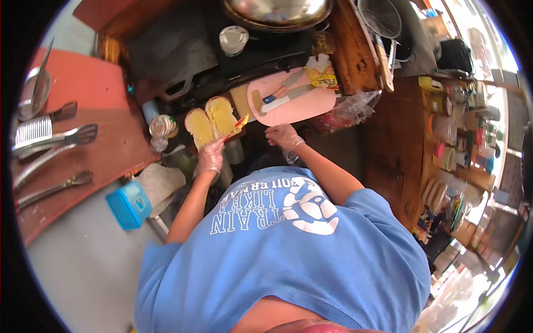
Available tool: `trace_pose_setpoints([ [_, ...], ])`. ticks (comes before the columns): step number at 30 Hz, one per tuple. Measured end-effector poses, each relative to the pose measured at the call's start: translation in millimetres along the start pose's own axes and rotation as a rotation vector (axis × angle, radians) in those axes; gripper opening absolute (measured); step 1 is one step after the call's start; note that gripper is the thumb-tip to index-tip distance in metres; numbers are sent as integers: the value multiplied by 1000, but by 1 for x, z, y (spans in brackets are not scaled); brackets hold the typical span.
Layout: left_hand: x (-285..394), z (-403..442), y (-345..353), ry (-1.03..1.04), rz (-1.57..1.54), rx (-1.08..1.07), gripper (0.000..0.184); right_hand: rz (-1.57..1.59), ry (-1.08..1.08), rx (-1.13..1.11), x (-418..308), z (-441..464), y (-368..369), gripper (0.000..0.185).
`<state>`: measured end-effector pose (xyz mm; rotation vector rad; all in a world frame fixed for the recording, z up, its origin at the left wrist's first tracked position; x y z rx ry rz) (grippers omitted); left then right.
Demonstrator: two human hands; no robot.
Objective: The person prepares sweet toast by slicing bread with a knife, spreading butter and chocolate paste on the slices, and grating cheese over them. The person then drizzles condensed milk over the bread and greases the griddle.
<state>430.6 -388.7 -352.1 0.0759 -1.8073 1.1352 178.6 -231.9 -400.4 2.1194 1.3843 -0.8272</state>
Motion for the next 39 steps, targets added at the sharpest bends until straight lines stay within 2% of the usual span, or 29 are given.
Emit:
trace_pose_setpoints([
  [1, 7, 5, 16, 12, -231, 61, 24, 15, 32, 27, 6, -5, -11, 29],
  [2, 17, 22, 33, -117, -350, -44, 25, -36, 60, 71, 7, -16, -24, 28],
  [4, 61, 69, 62, -118, -462, -79, 26, 0, 73, 144, 14, -36, -47, 27],
  [5, 89, 100, 71, 31, -311, -55, 27, 22, 100, 204, 20, -47, -59, 26],
  [6, 115, 131, 87, 21, -375, -45, 25, 34, 92, 221, 28, -57, -69, 26],
  [7, 159, 163, 85, 110, -178, -177, 23, 112, 99, 267, 38, -67, -81, 26],
  [8, 206, 189, 82, 190, -30, -145, 23, 191, 106, 314, 46, -77, -92, 26],
  [10, 236, 243, 117, 341, 2, -9, 25, 254, 106, 384, 55, -98, -110, 26],
  [13, 288, 279, 133, 211, 75, 62, 43, 355, 105, 494, 77, -129, -135, 26],
  [15, 292, 275, 138, 356, 33, 322, 46, 396, 97, 544, 99, -146, -153, 27],
  [17, 287, 243, 135, 279, -52, 333, 48, 560, 77, 613, 126, -160, -168, 27],
  [19, 248, 235, 182, 74, 39, 137, 44, 579, 129, 644, 139, -173, -179, 24],
  [20, 235, 237, 205, -43, -36, 68, 42, 619, 171, 658, 153, -177, -184, 22],
  [22, 269, 250, 218, -133, 86, 142, 37, 650, 282, 629, 179, -179, -199, 20],
  [24, 279, 276, 239, -224, 206, 217, 34, 594, 306, 624, 172, -182, -214, 20],
  [25, 267, 291, 258, -415, 130, 145, 38, 541, 334, 620, 166, -185, -222, 19],
  [27, 257, 296, 281, -618, 51, 80, 42, 523, 340, 601, 158, -184, -241, 18],
  [29, 256, 298, 289, -538, 17, 257, 39, 535, 337, 581, 151, -178, -260, 18],
  [30, 244, 296, 293, -547, 24, 270, 39, 529, 339, 565, 153, -173, -269, 18],
  [31, 238, 295, 301, -348, 237, 78, 34, 498, 330, 546, 153, -167, -278, 19],
  [32, 202, 283, 328, -234, 268, -36, 30, 464, 319, 522, 152, -162, -287, 20],
  [33, 168, 269, 354, -114, 287, -143, 25, 304, 288, 521, 149, -164, -298, 20],
  [34, 192, 241, 305, -49, 117, 65, 22, 132, 233, 497, 144, -160, -309, 21],
  [35, 220, 208, 253, 50, -40, 258, 20, 197, 228, 461, 132, -158, -310, 21],
  [36, 261, 186, 192, -104, -82, 184, 19, 225, 226, 478, 126, -153, -312, 20],
  [37, 248, 173, 154, -35, 4, 293, 20, 188, 213, 444, 125, -148, -314, 17],
  [38, 236, 162, 112, 1, -67, 434, 15, 181, 198, 432, 136, -139, -319, 17],
  [39, 252, 156, 54, -2, -6, 504, 12, 150, 223, 418, 136, -134, -320, 16],
])
Point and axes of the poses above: each hand's wrist, its own z-axis towards the middle knuckle, its own y-axis out of the palm, x = y × z, the point moved 4 cm from there along z, towards the middle knuckle, and after that the axes turned 1 degree about y, right-handed, at the moved point
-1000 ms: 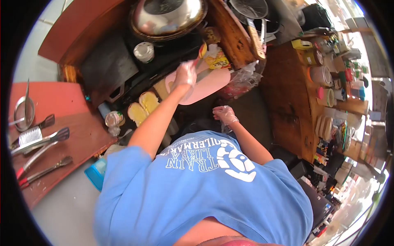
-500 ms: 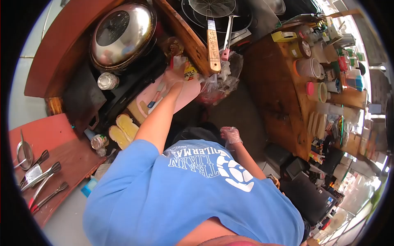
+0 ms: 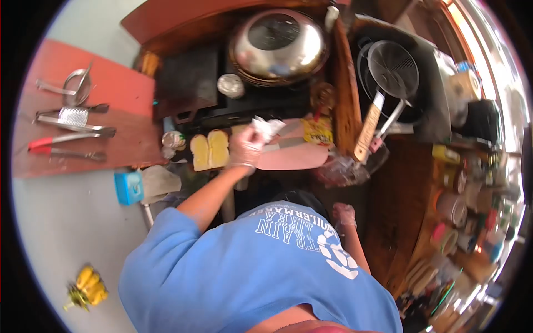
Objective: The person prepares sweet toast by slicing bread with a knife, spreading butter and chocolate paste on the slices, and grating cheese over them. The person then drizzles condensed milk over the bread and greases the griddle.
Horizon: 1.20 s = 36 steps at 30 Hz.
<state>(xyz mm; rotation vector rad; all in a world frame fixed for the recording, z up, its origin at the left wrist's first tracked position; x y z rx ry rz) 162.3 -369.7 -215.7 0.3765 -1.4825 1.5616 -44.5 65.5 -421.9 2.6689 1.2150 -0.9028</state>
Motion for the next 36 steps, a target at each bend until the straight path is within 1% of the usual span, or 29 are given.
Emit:
trace_pose_setpoints([
  [1, -6, 22, -39, 86, 248, 106, 9, -33, 25, 3, -1, 3, 1, 15],
  [2, -13, 48, -73, 31, 191, 155, 10, -48, 10, -17, -3, 6, 2, 15],
  [3, -26, 75, -100, -10, 251, 216, 14, -153, 57, -27, -3, 9, 4, 17],
  [4, -36, 103, -124, 0, 445, 219, 19, -260, 98, -38, -6, 13, 8, 18],
  [5, -46, 131, -140, 9, 478, 239, 20, -278, 77, -60, -14, 16, 14, 18],
  [6, -62, 157, -151, 14, 551, 227, 21, -466, -5, -40, -27, 17, 19, 16],
  [7, -84, 175, -157, -130, 581, 242, 25, -650, -90, -15, -36, 17, 21, 15],
  [8, -77, 183, -163, -363, 626, 108, 27, -718, -48, -32, -17, 45, 16, 27],
  [9, -70, 184, -168, -437, 607, 32, 30, -878, -128, -62, -37, 37, 23, 27],
  [10, -57, 179, -174, -469, 617, 30, 32, -1036, -211, -89, -59, 28, 29, 27],
  [11, -54, 174, -180, -453, 641, 46, 35, -1051, -238, -98, -61, 38, 31, 27],
  [12, -53, 166, -192, -438, 667, 64, 37, -1316, -467, -175, -55, 54, 31, 26],
  [13, -33, 154, -216, -354, 685, -30, 39, -1573, -711, -252, -50, 61, 36, 25],
  [14, -7, 138, -243, -272, 706, -121, 41, -1614, -710, -245, -57, 53, 40, 26],
  [15, 1, 123, -274, -213, 708, -28, 32, -1655, -713, -237, -67, 45, 47, 27],
  [16, 29, 112, -316, -145, 802, -84, 27, -1665, -755, -247, -70, 45, 54, 27],
  [17, 43, 104, -358, 68, 848, -120, 24, -1740, -782, -244, -68, 45, 58, 25],
  [18, 43, 98, -402, 353, 1044, -8, 19, -1815, -801, -234, -69, 47, 61, 24],
  [19, 64, 93, -442, 486, 1215, 11, 18, -1823, -814, -233, -74, 42, 65, 24],
  [20, 75, 91, -477, 504, 1362, 21, 22, -1782, -870, -278, -78, 33, 71, 23],
  [21, 71, 92, -512, 615, 1413, 47, 22, -1738, -923, -321, -81, 26, 75, 22],
  [22, 65, 100, -538, 602, 1513, -7, 23, -1742, -927, -312, -81, 24, 77, 22],
  [25, 80, 116, -561, 590, 1585, -27, 22, -1804, -833, -302, -71, 35, 89, 22],
  [27, 71, 126, -564, 535, 1779, -287, 16, -1843, -818, -320, -62, 49, 93, 23],
  [28, 71, 128, -567, 531, 1782, -280, 16, -1880, -800, -345, -58, 59, 94, 25],
  [30, 65, 133, -571, 451, 1820, -493, 9, -1946, -762, -392, -48, 78, 96, 28],
  [31, 64, 133, -576, 564, 1827, -454, 5, -1975, -740, -414, -42, 86, 96, 30],
  [34, 104, 119, -579, 598, 1767, -321, 6, -1835, -663, -317, -29, 98, 87, 33],
  [36, 115, 113, -583, 636, 1810, -285, 6, -1738, -643, -256, -22, 93, 84, 34],
])
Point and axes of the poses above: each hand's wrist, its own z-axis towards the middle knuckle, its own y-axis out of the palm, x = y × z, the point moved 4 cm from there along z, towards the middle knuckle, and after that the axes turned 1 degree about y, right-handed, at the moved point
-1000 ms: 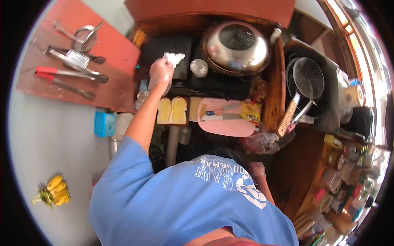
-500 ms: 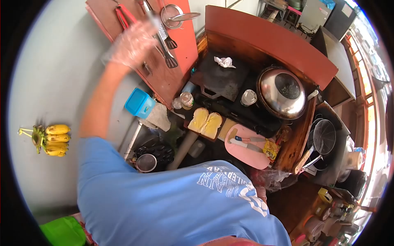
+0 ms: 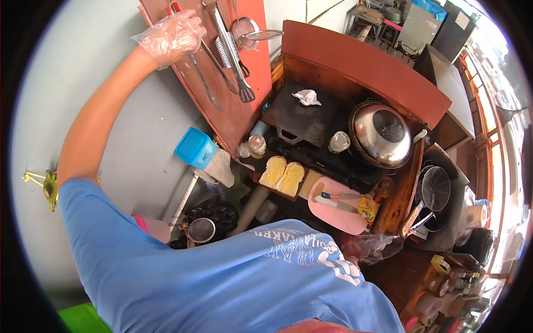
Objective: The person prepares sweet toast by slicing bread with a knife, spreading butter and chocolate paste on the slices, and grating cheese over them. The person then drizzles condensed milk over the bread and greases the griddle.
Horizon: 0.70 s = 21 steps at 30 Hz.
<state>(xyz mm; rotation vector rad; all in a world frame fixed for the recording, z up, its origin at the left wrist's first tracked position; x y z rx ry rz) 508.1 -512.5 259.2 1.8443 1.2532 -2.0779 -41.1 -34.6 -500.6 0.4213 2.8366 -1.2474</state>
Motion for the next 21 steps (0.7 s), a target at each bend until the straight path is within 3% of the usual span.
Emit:
trace_pose_setpoints([
  [2, 0, -4, -19, -1, 50, 34, 6, 156, 93, 85, -2, -15, -3, 36],
  [4, 4, -7, -46, -160, -2, 47, 14, 206, 137, 68, -7, -22, -8, 36],
  [5, 8, -17, -44, -145, -16, 62, 14, 210, 144, 34, -11, -28, -10, 36],
  [7, 23, -42, -52, 45, 73, 613, 20, 237, 193, -31, -17, -36, -17, 36],
  [9, 54, -20, -86, -185, -263, -381, 20, 341, 316, -64, -18, -44, -24, 37],
  [11, 115, -19, -71, -260, -362, -138, 27, 294, 306, -129, -24, -47, -21, 37],
  [12, 145, -19, -63, -285, -412, -14, 32, 47, 21, -179, -30, -38, -10, 37],
  [13, 179, -8, -64, -70, -225, 25, 43, 53, 30, -185, -29, -37, -6, 37],
  [14, 206, 12, -50, -110, -235, 13, 57, 87, 64, -182, -30, -35, -4, 35],
  [15, 224, 35, -37, -165, -322, -77, 59, 125, 98, -177, -36, -35, -8, 33],
  [16, 244, 51, -5, -233, -392, 19, 58, 137, 107, -177, -37, -36, -13, 33],
  [18, 275, 99, 51, -471, -589, -261, 54, -63, -71, -115, -53, -52, -38, 30],
  [20, 298, 132, 105, -675, -746, -236, 47, 612, 325, -64, -29, -50, -13, 29],
  [21, 310, 147, 124, -663, -756, -227, 47, 483, 274, -112, -29, -52, -19, 31],
])
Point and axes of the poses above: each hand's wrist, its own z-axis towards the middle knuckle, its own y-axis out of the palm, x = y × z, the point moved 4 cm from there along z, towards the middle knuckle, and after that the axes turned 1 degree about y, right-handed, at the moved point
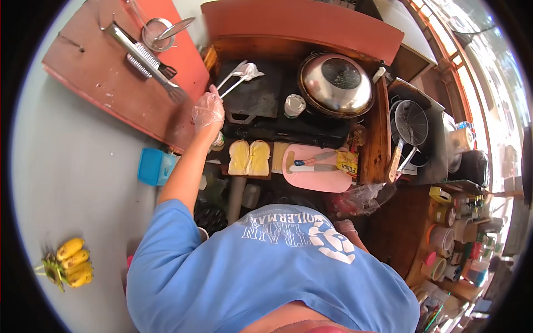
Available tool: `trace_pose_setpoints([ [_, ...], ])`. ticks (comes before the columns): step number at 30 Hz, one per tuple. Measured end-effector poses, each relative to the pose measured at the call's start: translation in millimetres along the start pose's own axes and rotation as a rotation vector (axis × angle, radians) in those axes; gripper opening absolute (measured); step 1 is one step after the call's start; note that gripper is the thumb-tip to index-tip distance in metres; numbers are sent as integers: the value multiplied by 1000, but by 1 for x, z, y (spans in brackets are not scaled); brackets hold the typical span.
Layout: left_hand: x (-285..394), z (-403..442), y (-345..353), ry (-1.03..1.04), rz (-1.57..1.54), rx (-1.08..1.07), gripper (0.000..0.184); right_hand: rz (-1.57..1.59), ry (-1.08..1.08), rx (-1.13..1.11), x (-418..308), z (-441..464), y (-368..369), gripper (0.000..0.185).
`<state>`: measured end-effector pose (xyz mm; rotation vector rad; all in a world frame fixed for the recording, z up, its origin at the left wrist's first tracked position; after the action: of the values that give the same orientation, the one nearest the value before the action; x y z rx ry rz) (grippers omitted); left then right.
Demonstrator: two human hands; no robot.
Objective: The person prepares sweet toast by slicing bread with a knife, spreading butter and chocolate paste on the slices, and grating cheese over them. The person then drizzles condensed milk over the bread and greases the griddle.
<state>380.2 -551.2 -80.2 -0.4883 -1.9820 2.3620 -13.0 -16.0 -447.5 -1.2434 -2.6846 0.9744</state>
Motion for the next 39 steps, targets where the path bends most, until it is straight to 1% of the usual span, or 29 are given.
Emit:
trace_pose_setpoints([
  [1, 1, 13, 21, -86, -64, -16, 39, -138, -33, -41, 0, -5, -4, 33],
  [2, 0, 22, 36, -172, -125, -36, 33, -84, -6, -30, -1, -15, -8, 31],
  [3, 1, 29, 43, -163, -133, -43, 33, -30, 19, -18, 1, -24, -10, 30],
  [5, 5, 36, 54, -93, -163, -5, 24, -416, -189, -35, -6, -40, -11, 29],
  [6, 9, 36, 55, -39, -128, 102, 19, -414, -179, -43, -5, -48, -10, 29],
  [7, 7, 33, 60, -33, -131, 92, 19, -452, -166, -89, -6, -57, -6, 30],
  [9, 11, 23, 53, 129, -85, 189, 18, -496, -150, -135, -3, -69, 2, 30],
  [11, 3, -4, 52, 160, -82, 141, 18, -445, -108, -110, -2, -82, 3, 24],
  [13, -14, -20, 42, 198, -112, 334, 19, -383, -90, -67, 0, -88, 8, 26],
  [14, -24, -13, 39, 29, -117, 200, 22, -239, 12, -65, 1, -95, 6, 27],
  [15, -40, -5, 40, 2, -209, 266, 23, -96, 113, -68, 4, -102, 8, 27],
  [17, -47, 6, 47, -93, -156, 168, 24, -3, 188, -80, 18, -91, 30, 26],
  [19, -29, -6, 57, -41, -191, 281, 26, 89, 268, -89, 25, -89, 36, 26],
  [20, -13, -14, 46, -41, -221, 181, 29, -99, 86, -70, 17, -91, 25, 27],
  [21, -2, -22, 43, -154, -292, 8, 29, -286, -98, -51, 13, -89, 21, 28],
  [23, 5, -35, 48, -122, -456, -43, 24, -334, -93, -71, 17, -69, 23, 29],
  [24, -8, -29, 103, -217, -776, 21, 20, -378, -85, -95, 21, -63, 29, 32],
  [25, -10, -20, 102, -214, -773, 15, 20, -374, -83, -100, 21, -63, 32, 32],
  [26, -14, -15, 109, -461, -1003, -218, 19, -43, 22, -83, 23, -62, 30, 31],
  [27, -15, -14, 118, -713, -1220, -459, 19, 122, 74, -77, 25, -61, 30, 31],
  [28, -22, -8, 126, -704, -1231, -462, 20, 286, 124, -64, 27, -59, 30, 31],
  [29, -33, -6, 147, -709, -1231, -461, 20, 255, 112, -48, 28, -57, 29, 31],
  [31, -47, 7, 163, -170, -713, 72, 26, 211, 95, -23, 30, -54, 29, 31],
  [32, -25, -10, 96, -427, -555, -45, 34, 197, 89, -14, 31, -53, 29, 31],
  [33, -20, -14, 90, -426, -553, -48, 34, 322, 69, 34, 30, -55, 30, 24],
  [35, -5, -19, 72, -125, -311, 156, 42, 447, 55, 74, 32, -58, 34, 19],
  [36, 4, -27, 57, -53, -328, 206, 47, 301, 91, 38, 35, -57, 37, 19],
  [38, 10, -35, 60, -42, -332, 167, 39, 150, 125, 1, 36, -58, 34, 19],
  [39, 14, -40, 56, -29, -334, 133, 32, -73, 17, -32, 26, -64, 29, 20],
])
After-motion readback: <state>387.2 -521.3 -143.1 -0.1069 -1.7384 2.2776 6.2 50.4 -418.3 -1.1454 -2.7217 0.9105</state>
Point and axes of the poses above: each hand's wrist, its own z-axis towards the middle knuckle, its own y-axis out of the palm, x = y × z, the point moved 4 cm from there along z, towards the middle knuckle, and after that the axes turned 1 degree about y, right-handed, at the moved point
